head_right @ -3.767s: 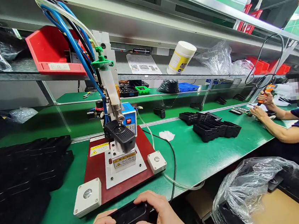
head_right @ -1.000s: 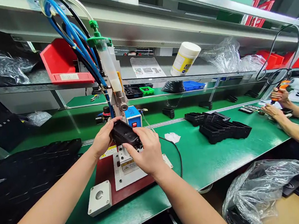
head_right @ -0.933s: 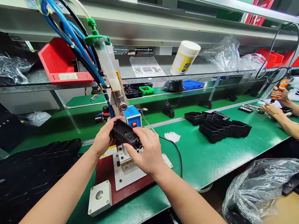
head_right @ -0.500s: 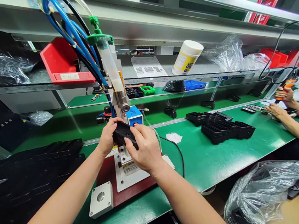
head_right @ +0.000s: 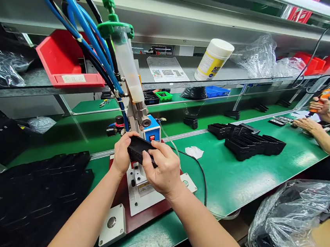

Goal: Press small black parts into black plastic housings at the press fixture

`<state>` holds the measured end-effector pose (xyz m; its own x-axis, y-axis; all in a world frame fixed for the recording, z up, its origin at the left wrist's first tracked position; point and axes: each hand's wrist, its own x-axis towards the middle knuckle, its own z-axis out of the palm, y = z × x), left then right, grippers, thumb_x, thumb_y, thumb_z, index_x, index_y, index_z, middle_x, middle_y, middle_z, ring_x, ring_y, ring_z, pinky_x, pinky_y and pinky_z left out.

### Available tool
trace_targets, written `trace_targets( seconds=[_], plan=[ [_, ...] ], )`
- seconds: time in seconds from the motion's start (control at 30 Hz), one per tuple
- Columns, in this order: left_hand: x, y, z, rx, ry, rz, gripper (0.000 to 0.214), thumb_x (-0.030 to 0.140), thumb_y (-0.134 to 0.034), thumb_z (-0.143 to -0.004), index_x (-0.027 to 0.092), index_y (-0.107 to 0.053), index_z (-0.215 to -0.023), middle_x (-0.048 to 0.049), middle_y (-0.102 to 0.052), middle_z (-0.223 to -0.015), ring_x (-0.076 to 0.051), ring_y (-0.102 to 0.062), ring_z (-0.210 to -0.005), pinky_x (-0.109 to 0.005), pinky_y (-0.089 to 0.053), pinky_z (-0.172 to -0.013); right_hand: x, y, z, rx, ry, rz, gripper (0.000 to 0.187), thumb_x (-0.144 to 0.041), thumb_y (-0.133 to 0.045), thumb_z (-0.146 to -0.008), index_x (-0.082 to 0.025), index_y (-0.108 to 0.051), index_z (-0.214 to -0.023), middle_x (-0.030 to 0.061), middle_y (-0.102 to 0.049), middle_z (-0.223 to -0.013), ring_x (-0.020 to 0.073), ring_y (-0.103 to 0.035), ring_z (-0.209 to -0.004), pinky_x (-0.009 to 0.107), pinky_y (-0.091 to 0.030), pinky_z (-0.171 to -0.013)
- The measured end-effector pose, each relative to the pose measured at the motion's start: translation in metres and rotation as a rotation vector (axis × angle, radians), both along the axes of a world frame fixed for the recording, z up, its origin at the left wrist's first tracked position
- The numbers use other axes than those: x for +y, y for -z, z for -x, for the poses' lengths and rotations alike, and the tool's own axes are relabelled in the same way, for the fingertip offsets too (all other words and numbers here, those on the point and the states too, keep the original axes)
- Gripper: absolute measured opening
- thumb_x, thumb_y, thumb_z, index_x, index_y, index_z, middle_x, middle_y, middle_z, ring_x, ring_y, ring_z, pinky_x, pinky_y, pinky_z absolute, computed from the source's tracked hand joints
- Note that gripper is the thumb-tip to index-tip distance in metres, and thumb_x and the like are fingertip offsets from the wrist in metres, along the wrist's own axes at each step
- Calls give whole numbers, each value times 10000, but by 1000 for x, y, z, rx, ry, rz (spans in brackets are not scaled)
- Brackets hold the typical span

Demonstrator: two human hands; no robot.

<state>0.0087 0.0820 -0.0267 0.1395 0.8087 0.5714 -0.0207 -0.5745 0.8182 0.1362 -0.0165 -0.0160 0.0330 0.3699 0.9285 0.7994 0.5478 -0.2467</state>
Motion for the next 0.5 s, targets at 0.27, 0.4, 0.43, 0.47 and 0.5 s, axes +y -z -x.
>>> trace_targets(
  seconds=[0.27,0.4,0.43,0.47,0.5],
  plan=[
    [2,3,0,-53,40,8,337,362,-377,-830,182,-653,-902,-48,-657,-927,-216,-553,-834,-324,-428,-732,-5,5,4,34,-1,15,199,-246,-514,-995,-165,-657,-883,161,-659,-1113,274,-645,-1013,429,-557,-863],
    [0,-3,5,-110,184,160,322,406,-469,-786,193,-625,-971,-36,-636,-895,-198,-555,-761,-294,-433,-641,-11,5,-3,28,-111,86,303,-278,-566,-967,-153,-578,-1242,149,-611,-1231,272,-597,-1124,437,-525,-965],
    [-1,-5,4,-144,221,229,355,440,-495,-781,198,-616,-1011,-26,-630,-854,-187,-553,-712,-285,-430,-606,-13,6,-5,51,-129,112,429,-299,-597,-950,-145,-504,-1339,152,-587,-1267,274,-579,-1153,435,-519,-980],
    [-1,-6,2,-176,256,301,398,486,-512,-781,195,-611,-1034,-20,-625,-809,-179,-551,-665,-281,-428,-575,-15,8,-7,84,-134,143,544,-323,-628,-930,-136,-435,-1403,158,-568,-1294,277,-569,-1170,435,-515,-987],
    [-2,-7,0,-203,278,367,443,546,-512,-788,184,-616,-1022,-19,-622,-766,-175,-552,-628,-281,-431,-553,-17,11,-9,122,-131,180,630,-349,-657,-909,-128,-390,-1435,166,-553,-1311,283,-565,-1177,436,-515,-988]
  ],
)
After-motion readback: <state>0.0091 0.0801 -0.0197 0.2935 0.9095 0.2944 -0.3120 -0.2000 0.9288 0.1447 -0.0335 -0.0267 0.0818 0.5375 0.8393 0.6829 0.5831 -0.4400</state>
